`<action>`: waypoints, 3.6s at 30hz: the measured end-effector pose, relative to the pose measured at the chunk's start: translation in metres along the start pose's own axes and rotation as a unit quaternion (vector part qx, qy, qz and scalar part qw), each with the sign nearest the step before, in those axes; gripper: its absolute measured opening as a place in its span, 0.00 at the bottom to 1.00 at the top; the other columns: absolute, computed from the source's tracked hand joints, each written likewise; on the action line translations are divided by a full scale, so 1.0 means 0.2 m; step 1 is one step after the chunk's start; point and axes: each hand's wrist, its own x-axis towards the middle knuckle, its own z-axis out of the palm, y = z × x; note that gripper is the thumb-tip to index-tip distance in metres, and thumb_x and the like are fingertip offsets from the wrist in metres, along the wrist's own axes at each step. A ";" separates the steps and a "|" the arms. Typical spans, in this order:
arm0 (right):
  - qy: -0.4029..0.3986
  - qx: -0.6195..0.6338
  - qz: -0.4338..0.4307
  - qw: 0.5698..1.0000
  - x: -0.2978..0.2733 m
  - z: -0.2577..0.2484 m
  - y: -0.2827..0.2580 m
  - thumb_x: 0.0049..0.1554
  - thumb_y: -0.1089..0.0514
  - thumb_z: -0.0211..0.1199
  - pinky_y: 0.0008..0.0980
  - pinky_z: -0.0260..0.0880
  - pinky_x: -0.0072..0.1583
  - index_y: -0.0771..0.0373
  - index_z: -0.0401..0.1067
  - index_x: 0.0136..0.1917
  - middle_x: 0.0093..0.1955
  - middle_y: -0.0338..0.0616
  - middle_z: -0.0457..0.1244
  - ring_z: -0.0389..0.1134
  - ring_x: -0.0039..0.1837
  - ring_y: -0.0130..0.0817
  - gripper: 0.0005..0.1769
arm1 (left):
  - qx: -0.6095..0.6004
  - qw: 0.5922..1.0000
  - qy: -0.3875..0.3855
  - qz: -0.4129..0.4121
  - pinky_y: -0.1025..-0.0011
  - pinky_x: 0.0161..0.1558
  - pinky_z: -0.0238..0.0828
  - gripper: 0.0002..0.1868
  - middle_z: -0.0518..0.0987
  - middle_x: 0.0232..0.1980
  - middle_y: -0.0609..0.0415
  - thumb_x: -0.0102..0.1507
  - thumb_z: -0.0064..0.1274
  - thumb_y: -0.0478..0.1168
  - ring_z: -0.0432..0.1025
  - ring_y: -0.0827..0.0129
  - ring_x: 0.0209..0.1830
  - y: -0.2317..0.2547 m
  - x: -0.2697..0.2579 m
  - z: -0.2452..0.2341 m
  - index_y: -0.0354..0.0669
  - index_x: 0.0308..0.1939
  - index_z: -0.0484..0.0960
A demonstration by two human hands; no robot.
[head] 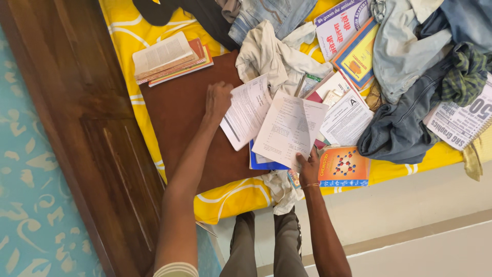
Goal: The person picks up a red book and loose papers from a cluttered bed, walks to a wooden wardrobe, and places them on a shelf. They return to the bed, fold a pink cloth and a white shirt, then place both folded items into the wardrobe. The person repeats this cycle, picking up and organizing items from the bed into the wardrobe.
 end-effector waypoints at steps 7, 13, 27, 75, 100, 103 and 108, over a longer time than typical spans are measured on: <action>-0.017 0.051 0.003 0.999 -0.04 -0.07 -0.14 0.59 0.73 0.58 0.28 0.69 0.61 0.70 0.67 0.68 0.60 0.45 0.68 0.69 0.59 0.29 0.23 | -0.199 0.978 0.013 -0.059 0.51 0.39 0.73 0.12 0.80 0.37 0.39 0.62 0.58 0.32 0.77 0.40 0.39 0.01 -0.28 0.02 0.41 0.47 0.74; -0.068 0.042 0.004 0.997 -0.17 -0.13 -0.40 0.60 0.72 0.58 0.29 0.70 0.60 0.72 0.67 0.67 0.60 0.47 0.69 0.70 0.58 0.30 0.21 | -0.361 0.914 0.034 -0.180 0.66 0.30 0.65 0.16 0.76 0.30 0.46 0.68 0.54 0.33 0.70 0.63 0.25 0.29 -0.76 -0.19 0.43 0.56 0.66; -0.184 0.051 0.000 0.982 -0.59 -0.48 -1.33 0.57 0.72 0.61 0.30 0.71 0.59 0.72 0.67 0.69 0.61 0.48 0.68 0.70 0.58 0.31 0.26 | -0.443 0.844 0.238 -0.183 0.83 0.21 0.48 0.19 0.84 0.51 0.67 0.63 0.55 0.35 0.51 0.88 0.19 1.56 -1.68 -0.97 0.40 0.59 0.82; -0.123 0.256 -0.181 0.941 -0.40 -3.44 -2.72 0.55 0.69 0.52 0.34 0.71 0.63 0.73 0.62 0.71 0.62 0.50 0.67 0.70 0.62 0.37 0.30 | -0.421 0.858 0.253 0.147 0.76 0.25 0.60 0.15 0.89 0.44 0.49 0.64 0.61 0.36 0.70 0.82 0.25 5.09 -1.10 -0.37 0.47 0.55 0.88; 0.065 0.207 -0.276 0.937 1.00 -5.50 -3.84 0.59 0.72 0.58 0.33 0.76 0.57 0.74 0.65 0.69 0.58 0.52 0.69 0.72 0.56 0.35 0.24 | -0.440 0.874 0.147 0.144 0.76 0.33 0.60 0.14 0.85 0.35 0.45 0.67 0.61 0.35 0.66 0.77 0.29 6.86 0.70 0.60 0.43 0.57 0.88; 0.082 0.213 -0.292 0.929 1.19 -5.69 -3.99 0.59 0.72 0.58 0.33 0.76 0.58 0.74 0.65 0.68 0.58 0.52 0.69 0.73 0.56 0.36 0.23 | -0.457 0.845 0.183 0.210 0.77 0.44 0.75 0.13 0.87 0.47 0.46 0.67 0.59 0.34 0.79 0.78 0.42 7.09 0.90 0.67 0.41 0.55 0.86; 0.072 0.217 -0.309 0.923 1.58 -6.00 -4.25 0.60 0.71 0.58 0.31 0.75 0.58 0.75 0.65 0.69 0.59 0.52 0.69 0.73 0.57 0.34 0.23 | -0.446 0.859 0.172 0.181 0.78 0.41 0.74 0.13 0.88 0.44 0.46 0.66 0.58 0.34 0.79 0.78 0.38 7.44 1.25 0.83 0.42 0.55 0.87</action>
